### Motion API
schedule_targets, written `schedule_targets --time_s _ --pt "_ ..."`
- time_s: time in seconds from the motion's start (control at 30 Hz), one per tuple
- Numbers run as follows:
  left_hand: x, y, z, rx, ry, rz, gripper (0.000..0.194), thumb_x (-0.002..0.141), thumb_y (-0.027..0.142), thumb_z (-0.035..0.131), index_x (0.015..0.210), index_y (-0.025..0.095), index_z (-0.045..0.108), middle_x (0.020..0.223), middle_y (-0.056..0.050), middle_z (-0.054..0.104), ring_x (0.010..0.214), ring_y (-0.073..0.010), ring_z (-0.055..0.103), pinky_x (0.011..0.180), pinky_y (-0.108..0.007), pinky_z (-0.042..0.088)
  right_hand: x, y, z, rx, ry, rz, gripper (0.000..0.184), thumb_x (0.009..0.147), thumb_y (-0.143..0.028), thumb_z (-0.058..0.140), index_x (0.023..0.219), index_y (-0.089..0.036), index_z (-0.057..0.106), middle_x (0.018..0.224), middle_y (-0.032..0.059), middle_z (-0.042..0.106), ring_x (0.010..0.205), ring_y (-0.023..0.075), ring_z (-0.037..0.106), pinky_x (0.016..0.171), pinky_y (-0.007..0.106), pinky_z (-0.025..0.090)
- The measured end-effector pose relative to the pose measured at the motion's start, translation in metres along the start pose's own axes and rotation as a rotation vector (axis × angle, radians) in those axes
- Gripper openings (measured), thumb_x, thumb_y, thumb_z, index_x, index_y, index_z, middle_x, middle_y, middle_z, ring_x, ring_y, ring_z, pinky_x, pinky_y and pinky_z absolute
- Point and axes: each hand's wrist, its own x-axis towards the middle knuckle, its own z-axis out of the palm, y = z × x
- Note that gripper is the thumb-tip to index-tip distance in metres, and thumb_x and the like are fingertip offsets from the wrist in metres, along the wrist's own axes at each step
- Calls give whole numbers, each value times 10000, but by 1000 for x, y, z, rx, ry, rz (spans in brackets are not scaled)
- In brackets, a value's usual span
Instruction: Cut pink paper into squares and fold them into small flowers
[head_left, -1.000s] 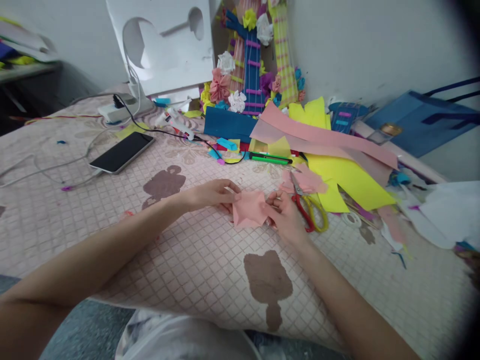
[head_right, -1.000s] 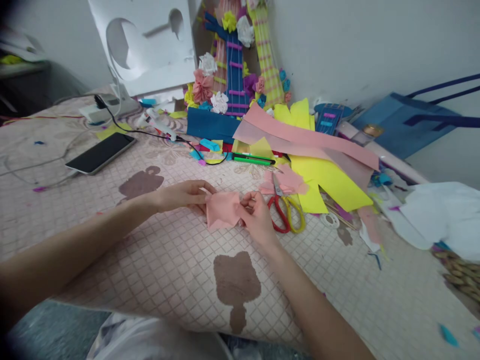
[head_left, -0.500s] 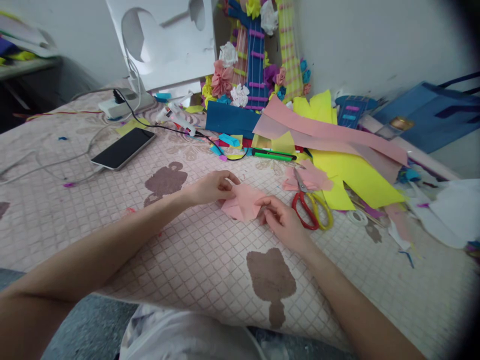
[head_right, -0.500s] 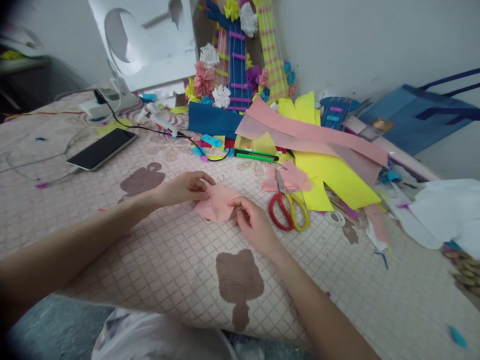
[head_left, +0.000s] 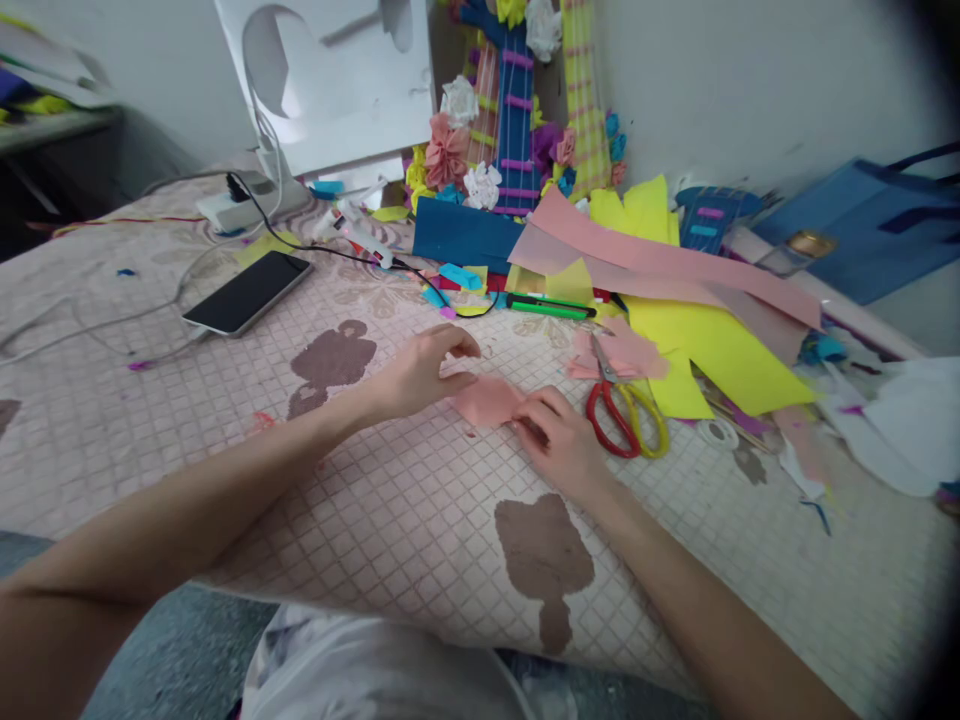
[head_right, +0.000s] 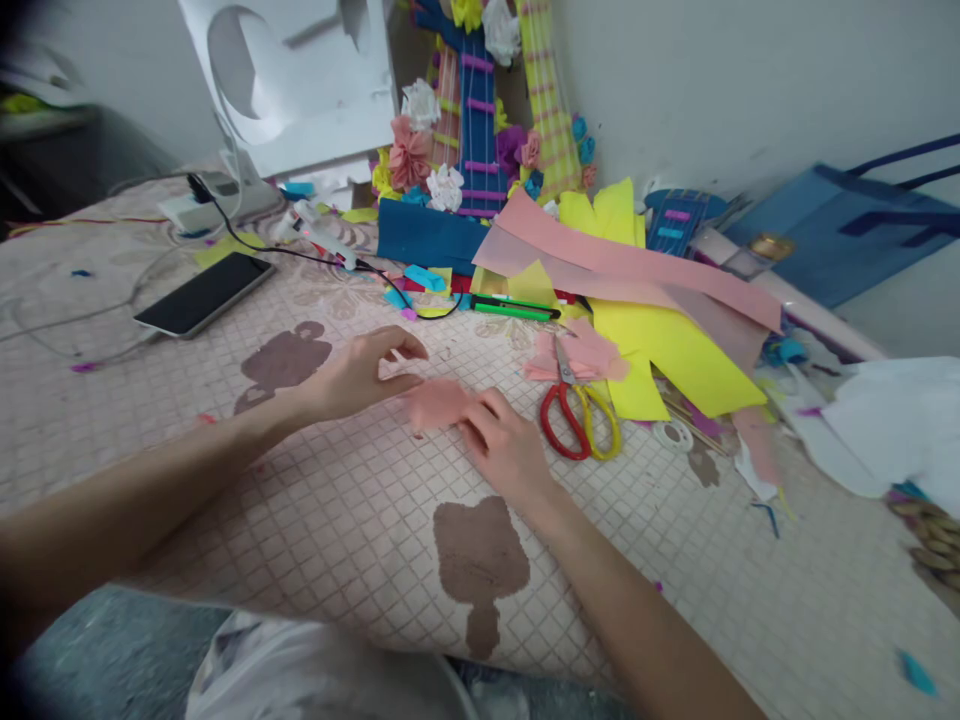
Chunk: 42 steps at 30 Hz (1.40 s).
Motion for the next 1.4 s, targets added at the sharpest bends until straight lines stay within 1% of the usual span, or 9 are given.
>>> schedule_targets --time_s 0.1,0.17,0.33,0.43,0.53,0.67,0.8,1.03,1.4 --pt "-11 9 -6 92 -153 172 198 740 248 671 894 160 583 904 -30 609 866 -158 545 774 -276 429 -1 0 0 24 -8 22 110 869 -161 471 880 -218 564 901 54 563 817 175 585 693 291 486" --pt "-20 10 -4 172 -206 250 213 745 276 684 887 161 574 927 -43 596 888 -176 532 796 -298 414 -2 1 -1 39 -26 22 105 867 -160 473 881 -220 558 911 53 570 822 173 587 696 287 486" --pt "-37 4 10 390 -133 345 105 888 240 519 923 156 570 995 -72 608 920 -190 521 822 -331 380 -2 4 -3 70 -109 -15 104 876 -166 474 894 -228 556 927 42 590 854 173 592 730 289 483" --pt "-39 2 15 420 -155 384 172 936 229 429 912 164 586 933 -58 635 909 -183 536 848 -343 368 -2 5 -5 81 -131 -25 118 879 -153 466 900 -229 555 937 43 598 866 174 594 743 294 480" --pt "-39 2 18 335 -166 330 186 931 217 430 898 170 607 913 -50 640 900 -172 556 853 -338 382 -3 4 -6 92 -128 -13 130 872 -153 473 935 -234 554 967 46 609 885 177 593 728 294 481" --pt "-41 2 22 168 -107 217 110 863 157 503 874 157 613 886 -54 630 868 -170 569 805 -321 432 -4 2 -4 93 -128 19 109 867 -168 495 920 -236 562 984 42 610 904 177 597 707 283 476" --pt "-42 1 26 79 -40 164 78 822 134 537 820 145 614 852 -67 600 860 -179 552 784 -326 458 -4 1 -1 107 -120 68 76 859 -184 518 877 -231 576 935 36 606 840 173 601 678 282 463" --pt "-41 1 27 57 -20 110 75 798 136 552 784 144 626 836 -63 560 831 -173 532 741 -318 462 -1 -2 1 188 -59 142 46 832 -192 542 832 -226 573 846 21 595 711 155 563 613 274 428" --pt "-38 6 30 76 23 52 78 800 144 547 736 131 590 790 -57 548 779 -158 517 709 -297 447 2 -11 6 80 -50 231 70 832 -223 535 762 -218 541 774 11 588 703 163 564 634 282 407"
